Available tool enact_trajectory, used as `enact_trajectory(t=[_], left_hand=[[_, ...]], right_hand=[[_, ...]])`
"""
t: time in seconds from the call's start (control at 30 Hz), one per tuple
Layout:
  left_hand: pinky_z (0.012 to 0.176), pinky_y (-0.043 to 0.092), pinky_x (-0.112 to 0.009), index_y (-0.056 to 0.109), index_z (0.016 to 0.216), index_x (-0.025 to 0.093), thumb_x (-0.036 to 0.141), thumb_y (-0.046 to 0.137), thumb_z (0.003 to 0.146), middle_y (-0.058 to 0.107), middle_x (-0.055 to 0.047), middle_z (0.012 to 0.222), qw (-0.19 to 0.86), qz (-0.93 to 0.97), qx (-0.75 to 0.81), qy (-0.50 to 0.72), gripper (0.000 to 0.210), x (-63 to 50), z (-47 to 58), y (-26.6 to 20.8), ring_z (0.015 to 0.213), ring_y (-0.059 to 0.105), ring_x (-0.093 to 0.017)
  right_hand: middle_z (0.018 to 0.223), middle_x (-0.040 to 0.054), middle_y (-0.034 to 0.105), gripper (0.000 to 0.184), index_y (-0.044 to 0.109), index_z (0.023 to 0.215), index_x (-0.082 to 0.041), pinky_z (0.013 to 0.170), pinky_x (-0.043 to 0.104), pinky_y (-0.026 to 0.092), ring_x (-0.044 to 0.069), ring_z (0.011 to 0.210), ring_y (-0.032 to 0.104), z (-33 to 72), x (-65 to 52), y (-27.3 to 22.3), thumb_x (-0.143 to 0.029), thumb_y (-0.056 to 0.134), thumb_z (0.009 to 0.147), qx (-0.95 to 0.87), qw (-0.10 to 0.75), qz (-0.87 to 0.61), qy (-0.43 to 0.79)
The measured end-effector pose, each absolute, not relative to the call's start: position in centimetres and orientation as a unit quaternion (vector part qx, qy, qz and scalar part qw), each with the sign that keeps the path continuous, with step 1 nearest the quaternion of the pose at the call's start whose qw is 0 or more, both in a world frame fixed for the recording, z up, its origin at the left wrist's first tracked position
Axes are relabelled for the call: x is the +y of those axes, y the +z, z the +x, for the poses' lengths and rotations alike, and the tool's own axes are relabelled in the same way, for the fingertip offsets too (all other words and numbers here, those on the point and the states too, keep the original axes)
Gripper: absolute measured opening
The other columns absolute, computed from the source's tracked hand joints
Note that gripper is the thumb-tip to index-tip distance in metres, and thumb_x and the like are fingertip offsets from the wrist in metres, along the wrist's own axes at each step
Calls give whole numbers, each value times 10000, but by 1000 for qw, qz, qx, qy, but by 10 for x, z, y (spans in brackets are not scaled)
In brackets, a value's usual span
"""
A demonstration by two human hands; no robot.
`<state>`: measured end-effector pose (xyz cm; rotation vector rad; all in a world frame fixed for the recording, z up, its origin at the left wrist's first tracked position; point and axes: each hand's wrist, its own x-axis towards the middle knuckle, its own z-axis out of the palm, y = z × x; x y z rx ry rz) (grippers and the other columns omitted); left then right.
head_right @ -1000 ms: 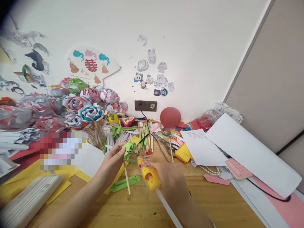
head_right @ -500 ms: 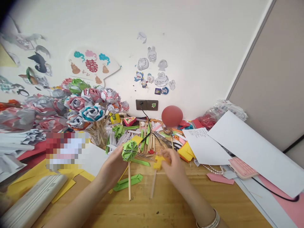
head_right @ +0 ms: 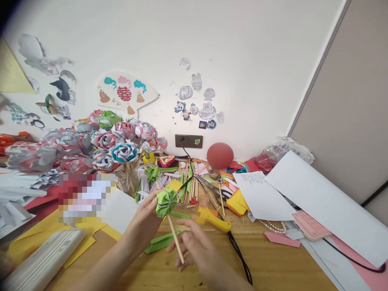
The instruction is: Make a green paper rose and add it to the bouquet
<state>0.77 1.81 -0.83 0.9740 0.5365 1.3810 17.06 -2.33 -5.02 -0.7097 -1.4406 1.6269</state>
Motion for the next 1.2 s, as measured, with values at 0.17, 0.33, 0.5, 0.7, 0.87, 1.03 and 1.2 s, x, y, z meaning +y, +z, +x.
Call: enact_trajectory(t=[0.17,0.33,0.5,0.7,0.87,1.03,1.2], left_hand=[[769,403,-293,668,893,187,371,659,737,633,-38,836,661,387,208,609,241,17,12,-10,831,549,-191],[854,420,-333,662,946,191,301,550,837,655,-49,926,711,368,143,582,191,14,13,-13,904,562,-192],[964,390,-440,660,959,174,336,544,838,659,-68,1019,744,345,126,558,233,13,10,-10,967,582,-233],[903,437,-425,640,966,190,329,608,801,697,-85,960,737,368,151,546,219,9,10,-4,924,635,-250],[851,466,-365,639,949,205,319,673,752,693,-63,943,729,370,164,553,229,6,11,-3,907,637,-216],[855,471,-356,646,925,205,307,683,747,672,-35,921,714,368,181,567,209,6,12,-3,891,622,-187],[862,472,-363,643,906,206,314,681,749,670,-31,934,711,374,191,565,194,6,13,-4,915,618,-196]], right_hand=[[1028,79,626,283,535,1114,-233,736,320,507,173,847,615,176,-28,-38,-342,437,872,-738,420,-289,441],[787,21,638,241,624,856,-228,606,247,468,143,704,560,167,-24,-14,-138,402,886,-878,395,-268,-37],[857,49,660,278,569,749,-210,768,319,474,162,846,570,180,-27,17,-73,364,878,-859,412,-194,-235],[548,18,523,266,624,905,-165,504,275,364,152,538,419,197,-19,27,-129,361,911,-823,361,-304,-317],[561,19,497,284,645,989,-137,490,279,289,150,561,406,197,-13,21,-119,371,917,-815,335,-331,-337],[567,19,488,281,652,1013,-129,503,284,271,150,567,402,193,-14,20,-116,386,922,-807,333,-342,-348],[553,16,479,274,655,1028,-121,493,287,250,150,554,401,192,-15,23,-117,404,919,-804,331,-344,-354]])
